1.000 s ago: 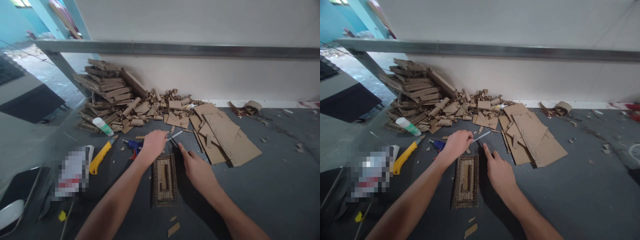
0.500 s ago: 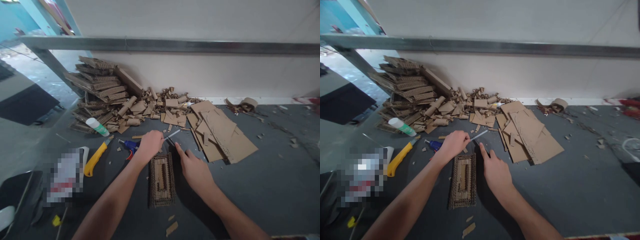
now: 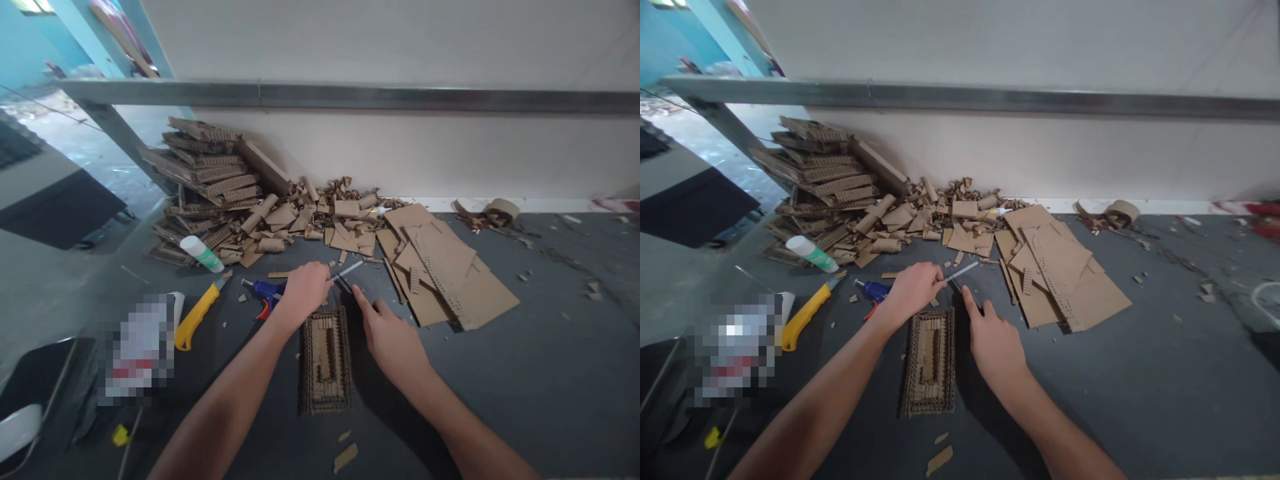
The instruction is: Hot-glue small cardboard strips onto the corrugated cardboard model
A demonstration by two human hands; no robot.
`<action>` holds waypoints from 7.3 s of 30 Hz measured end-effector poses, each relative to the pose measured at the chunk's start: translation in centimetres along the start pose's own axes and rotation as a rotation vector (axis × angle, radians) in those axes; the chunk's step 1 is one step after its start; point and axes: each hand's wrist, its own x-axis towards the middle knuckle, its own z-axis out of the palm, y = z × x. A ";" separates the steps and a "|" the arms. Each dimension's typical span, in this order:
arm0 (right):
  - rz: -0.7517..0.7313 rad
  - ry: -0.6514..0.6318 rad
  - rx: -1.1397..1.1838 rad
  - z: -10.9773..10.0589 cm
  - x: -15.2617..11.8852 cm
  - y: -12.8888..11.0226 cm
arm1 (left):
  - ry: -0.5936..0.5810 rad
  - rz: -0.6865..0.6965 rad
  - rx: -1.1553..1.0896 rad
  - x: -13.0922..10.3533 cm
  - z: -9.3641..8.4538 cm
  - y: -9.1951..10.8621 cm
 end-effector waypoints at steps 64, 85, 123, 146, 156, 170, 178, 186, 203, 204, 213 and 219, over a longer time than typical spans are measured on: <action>-0.040 0.527 1.830 -9.0 6.4 4.2 | -0.149 -0.002 -0.236 -2.9 -6.5 -9.6; -0.136 0.427 1.640 -8.3 5.9 4.3 | -0.366 -0.058 -0.095 -2.6 -6.1 -7.4; -0.512 0.398 1.456 -9.3 2.6 1.3 | -0.064 0.429 -0.272 -7.1 -10.8 -8.3; -0.497 0.186 1.518 -6.8 4.6 -0.2 | 0.109 0.336 -0.115 -6.1 -9.6 -8.5; -0.460 0.478 1.252 -6.5 4.1 -1.1 | 0.127 0.359 -0.115 -5.6 -9.4 -9.1; -0.125 0.277 1.879 -4.5 5.2 -4.8 | 0.172 0.344 -0.060 -4.6 -8.7 -9.6; -0.451 0.393 1.300 -3.8 5.7 -3.0 | 0.146 0.303 -0.016 -4.2 -8.3 -9.6; -0.365 0.285 1.505 -3.6 6.6 -2.1 | 0.120 0.278 -0.026 -4.1 -8.6 -8.5; -0.287 0.244 1.721 -4.2 6.9 -2.4 | 0.140 0.291 -0.037 -4.9 -9.1 -7.8; -0.316 0.277 1.674 -4.2 6.8 -2.3 | 0.140 0.291 -0.037 -4.9 -9.1 -7.6; -0.296 0.296 1.732 -4.2 6.7 -2.5 | 0.156 0.281 -0.013 -5.1 -9.0 -6.4; -0.115 0.160 2.042 -3.4 7.1 -4.0 | 0.202 0.301 -0.006 -5.0 -8.7 -5.9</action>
